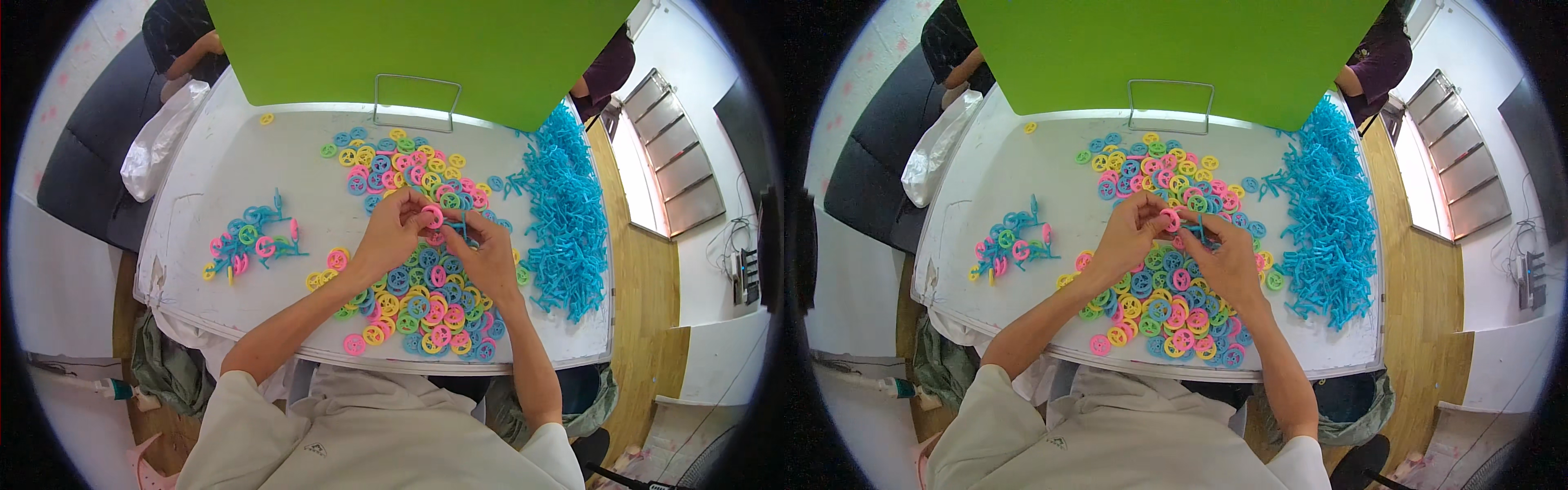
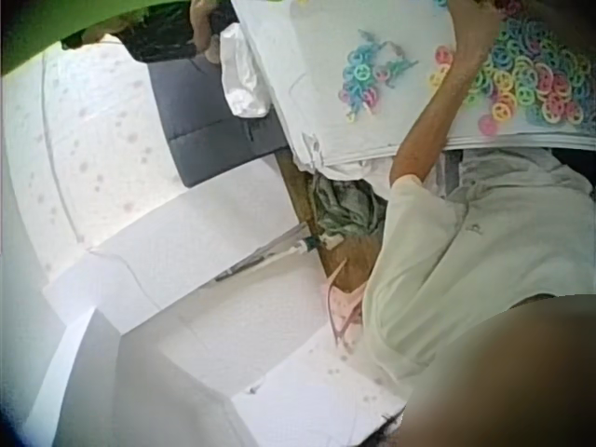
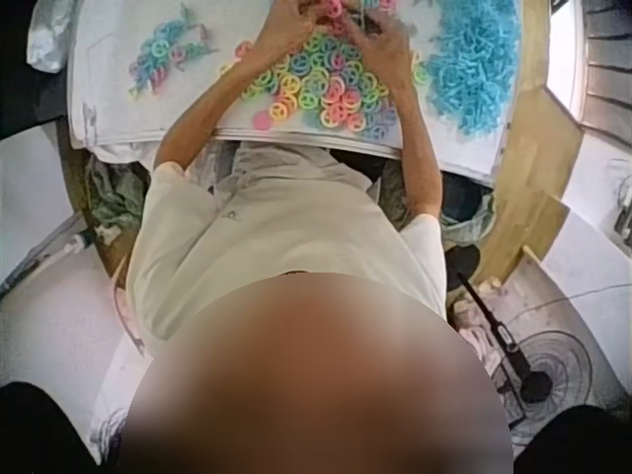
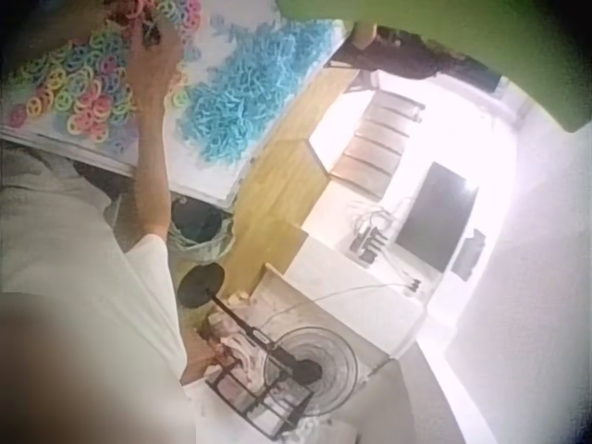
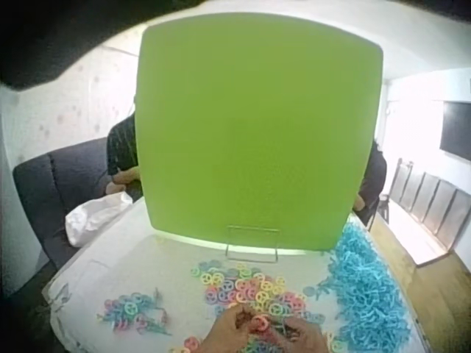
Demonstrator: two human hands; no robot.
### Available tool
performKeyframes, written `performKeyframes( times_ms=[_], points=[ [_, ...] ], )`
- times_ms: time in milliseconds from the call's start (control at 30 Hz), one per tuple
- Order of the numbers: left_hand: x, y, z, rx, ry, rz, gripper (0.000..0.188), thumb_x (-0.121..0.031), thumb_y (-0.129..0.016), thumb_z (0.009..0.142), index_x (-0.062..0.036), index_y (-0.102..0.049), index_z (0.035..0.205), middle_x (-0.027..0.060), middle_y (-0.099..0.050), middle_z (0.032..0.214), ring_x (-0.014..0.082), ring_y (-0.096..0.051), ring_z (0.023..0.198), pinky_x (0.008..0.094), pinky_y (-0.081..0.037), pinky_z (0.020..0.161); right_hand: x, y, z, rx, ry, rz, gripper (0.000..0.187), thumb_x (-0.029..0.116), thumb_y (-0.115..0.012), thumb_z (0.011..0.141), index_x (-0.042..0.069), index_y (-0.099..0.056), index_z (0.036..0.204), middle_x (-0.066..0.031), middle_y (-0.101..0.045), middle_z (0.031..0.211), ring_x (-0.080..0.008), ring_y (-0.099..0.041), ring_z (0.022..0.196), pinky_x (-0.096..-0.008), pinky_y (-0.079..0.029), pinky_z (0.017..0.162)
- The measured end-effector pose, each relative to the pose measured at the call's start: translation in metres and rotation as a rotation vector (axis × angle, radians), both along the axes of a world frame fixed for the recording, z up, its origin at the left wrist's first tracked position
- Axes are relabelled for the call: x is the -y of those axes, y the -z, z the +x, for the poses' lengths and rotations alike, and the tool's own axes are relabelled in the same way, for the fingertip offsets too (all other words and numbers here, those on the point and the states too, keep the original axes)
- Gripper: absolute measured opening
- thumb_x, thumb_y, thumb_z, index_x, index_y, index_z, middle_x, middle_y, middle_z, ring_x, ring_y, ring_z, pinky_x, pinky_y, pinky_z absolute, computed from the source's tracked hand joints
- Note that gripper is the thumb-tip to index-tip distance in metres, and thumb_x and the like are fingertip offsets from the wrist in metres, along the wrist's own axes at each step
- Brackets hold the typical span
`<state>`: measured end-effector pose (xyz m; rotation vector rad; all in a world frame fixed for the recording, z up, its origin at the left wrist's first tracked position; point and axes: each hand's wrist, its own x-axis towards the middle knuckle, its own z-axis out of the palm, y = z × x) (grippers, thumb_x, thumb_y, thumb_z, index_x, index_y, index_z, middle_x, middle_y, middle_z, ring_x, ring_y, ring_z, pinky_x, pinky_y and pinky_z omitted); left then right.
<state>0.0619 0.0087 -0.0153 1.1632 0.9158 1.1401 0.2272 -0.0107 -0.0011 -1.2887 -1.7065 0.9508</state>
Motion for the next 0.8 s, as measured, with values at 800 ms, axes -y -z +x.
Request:
performKeyframes(
  times_ms=[800],
  points=[
    [0.009, -0.001, 0.008, -0.014, -0.055, 0.117, 0.017, -0.003, -0.054, 0.093, 0.0055, -0.058, 0.107, 0.014, -0.064, 0.102, 0.0183, -0.065, 0.092, 0.0299, -0.056, 0.082, 0.0, 0.007, 0.001, -0.135, 0.18, 0.092, 0.011, 0.004, -0.067, 0.084, 0.0, -0.067, 0.094, -0.0071, -0.07, 0.08, -0.0094, -0.064, 0.069, -0.0225, -0.049, 0.06]
  ],
)
